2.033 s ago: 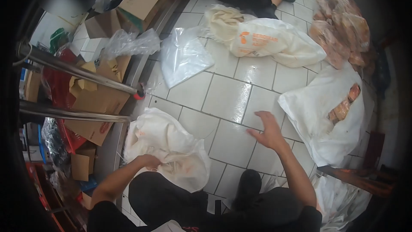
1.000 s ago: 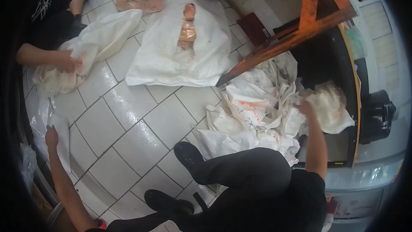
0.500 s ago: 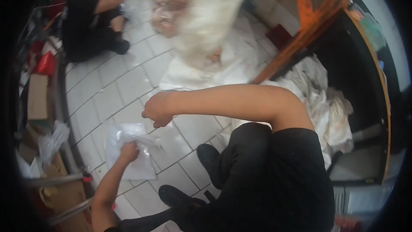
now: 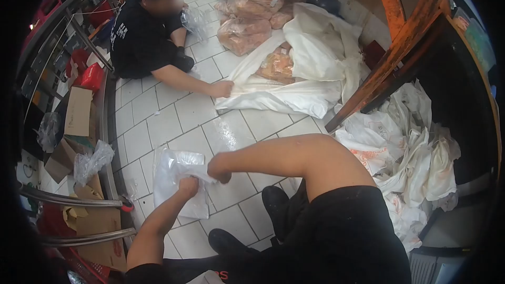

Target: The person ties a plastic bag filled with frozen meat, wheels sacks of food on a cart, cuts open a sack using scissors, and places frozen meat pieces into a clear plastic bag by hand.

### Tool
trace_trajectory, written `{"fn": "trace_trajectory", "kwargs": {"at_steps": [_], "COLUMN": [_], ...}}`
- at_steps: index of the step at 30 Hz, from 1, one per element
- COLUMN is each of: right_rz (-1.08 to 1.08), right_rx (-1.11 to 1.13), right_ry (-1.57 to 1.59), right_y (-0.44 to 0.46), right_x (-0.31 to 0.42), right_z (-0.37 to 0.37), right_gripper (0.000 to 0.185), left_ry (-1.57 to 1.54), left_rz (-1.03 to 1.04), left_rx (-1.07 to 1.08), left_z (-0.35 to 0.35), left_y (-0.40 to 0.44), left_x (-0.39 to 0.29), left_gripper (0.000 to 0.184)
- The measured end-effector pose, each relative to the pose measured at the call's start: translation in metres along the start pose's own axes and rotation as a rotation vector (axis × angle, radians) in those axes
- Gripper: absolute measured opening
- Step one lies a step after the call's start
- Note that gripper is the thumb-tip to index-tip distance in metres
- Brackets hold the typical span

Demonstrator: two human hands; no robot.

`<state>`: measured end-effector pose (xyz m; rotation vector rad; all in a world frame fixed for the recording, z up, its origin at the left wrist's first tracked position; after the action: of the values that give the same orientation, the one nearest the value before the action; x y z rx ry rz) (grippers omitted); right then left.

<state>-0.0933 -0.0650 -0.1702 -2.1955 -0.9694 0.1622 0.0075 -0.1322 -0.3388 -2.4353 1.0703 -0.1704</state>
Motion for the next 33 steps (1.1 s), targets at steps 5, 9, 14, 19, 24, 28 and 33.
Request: {"fn": "trace_trajectory", "kwargs": {"at_steps": [5,9,14,19,24,28,33], "right_rz": [0.198,0.268,0.250,0.058,0.008,-0.017,0.033], "right_rx": [-0.031,0.023,-0.112,-0.293,-0.267,-0.084,-0.018], "right_ry": [0.001,-0.014,0.054,0.259,0.208,0.045,-0.073], "right_y": [-0.015,-0.022,-0.007,0.003,0.027,0.031,0.038], "right_x": [-0.065,-0.097,-0.092,-0.054,-0.027,-0.014,-0.033], "right_z": [-0.005,-0.008,-0.031,-0.074,-0.089,-0.070,-0.043], "right_gripper": [0.027,0.033,0.026,0.045,0.057,0.051,0.039], "left_ry": [-0.306,-0.807,-0.845,-1.132,-0.595,-0.433,-0.277], "left_rz": [0.167,-0.012,-0.129,-0.272,-0.283,-0.129,0.161], "left_rx": [-0.020,0.086,0.178,0.126,-0.040,0.108,0.300], "left_z": [-0.017,-0.052,-0.137,-0.159,-0.116,-0.098,-0.038], "left_y": [0.000,-0.026,-0.067,-0.113,-0.121,-0.105,-0.048], "left_x": [0.010,0.027,0.044,0.060,0.064,0.055,0.028], "left_gripper": [0.017,0.025,0.029,0.046,0.046,0.039,0.021]}}
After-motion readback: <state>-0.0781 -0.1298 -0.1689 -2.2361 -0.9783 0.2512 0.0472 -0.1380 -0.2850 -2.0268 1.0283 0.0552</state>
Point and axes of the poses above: each hand's wrist, its own y-axis towards the middle knuckle, its own z-axis out of the palm, x = y × z, the point moved 10 cm from there along y, towards the middle knuckle, and after that the axes turned 9 degrees about -y, right-handed, at the moved point
